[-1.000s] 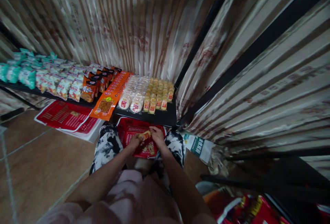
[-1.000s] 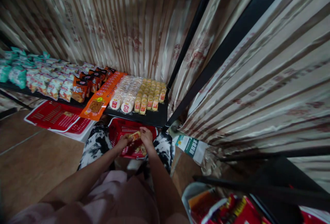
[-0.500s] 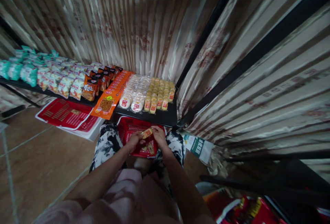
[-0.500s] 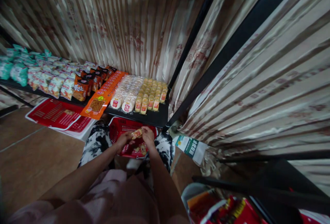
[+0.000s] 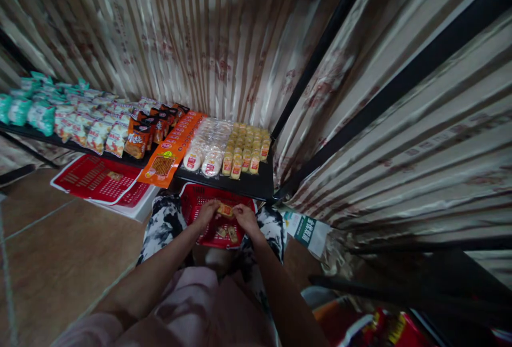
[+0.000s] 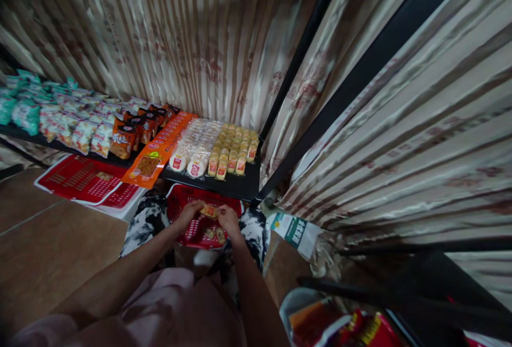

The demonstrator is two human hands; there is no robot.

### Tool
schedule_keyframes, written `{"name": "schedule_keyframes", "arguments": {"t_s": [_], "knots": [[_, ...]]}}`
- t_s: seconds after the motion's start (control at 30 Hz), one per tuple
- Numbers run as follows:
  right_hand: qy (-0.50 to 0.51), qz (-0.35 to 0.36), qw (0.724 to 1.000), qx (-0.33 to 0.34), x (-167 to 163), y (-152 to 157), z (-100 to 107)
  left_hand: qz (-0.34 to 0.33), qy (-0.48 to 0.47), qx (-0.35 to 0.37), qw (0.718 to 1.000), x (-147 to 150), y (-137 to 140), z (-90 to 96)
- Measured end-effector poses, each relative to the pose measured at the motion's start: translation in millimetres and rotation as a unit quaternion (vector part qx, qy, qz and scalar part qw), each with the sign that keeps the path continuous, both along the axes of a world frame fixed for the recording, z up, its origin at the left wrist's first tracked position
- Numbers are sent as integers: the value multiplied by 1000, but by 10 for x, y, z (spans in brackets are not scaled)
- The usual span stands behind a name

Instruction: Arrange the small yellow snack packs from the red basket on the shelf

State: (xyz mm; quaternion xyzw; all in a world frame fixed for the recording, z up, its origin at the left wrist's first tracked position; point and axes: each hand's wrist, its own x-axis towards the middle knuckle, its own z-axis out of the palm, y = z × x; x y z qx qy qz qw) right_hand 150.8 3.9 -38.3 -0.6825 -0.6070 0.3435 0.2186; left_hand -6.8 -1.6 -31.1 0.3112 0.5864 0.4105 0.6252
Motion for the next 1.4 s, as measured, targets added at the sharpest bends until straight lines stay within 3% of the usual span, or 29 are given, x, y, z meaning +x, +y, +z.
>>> {"name": "schedule_keyframes", "arguments": {"t_s": [0.1, 0.27, 0.5, 0.7, 0.83, 0.93, 1.03, 1.23, 1.4], "knots": [[-73, 38, 996, 37, -15, -52, 152, -56, 101, 59, 992, -17, 40, 46], [-68, 131, 983, 105, -39, -120, 430, -159, 261, 164, 938, -21, 98, 250], [-63, 169, 977, 113, 25, -137, 526, -177, 309, 159, 921, 83, 214, 405], [-69, 110, 982, 136, 58, -99, 578, -150, 263, 193, 933, 180, 313, 422], [-51, 43, 984, 163, 70, -33, 625, -146, 198, 232, 941, 235, 376, 493], [-28, -19, 984, 175, 78, 62, 635, -133, 199, 253, 937, 278, 416, 544], [-8, -76, 981, 180, 94, 192, 636, -115, 264, 289, 913, 315, 445, 562], [5, -135, 975, 177, 163, 464, 597, -144, 390, 371, 830, 346, 489, 502], [-16, -149, 972, 182, 173, 637, 555, -179, 414, 377, 809, 349, 524, 471]]}}
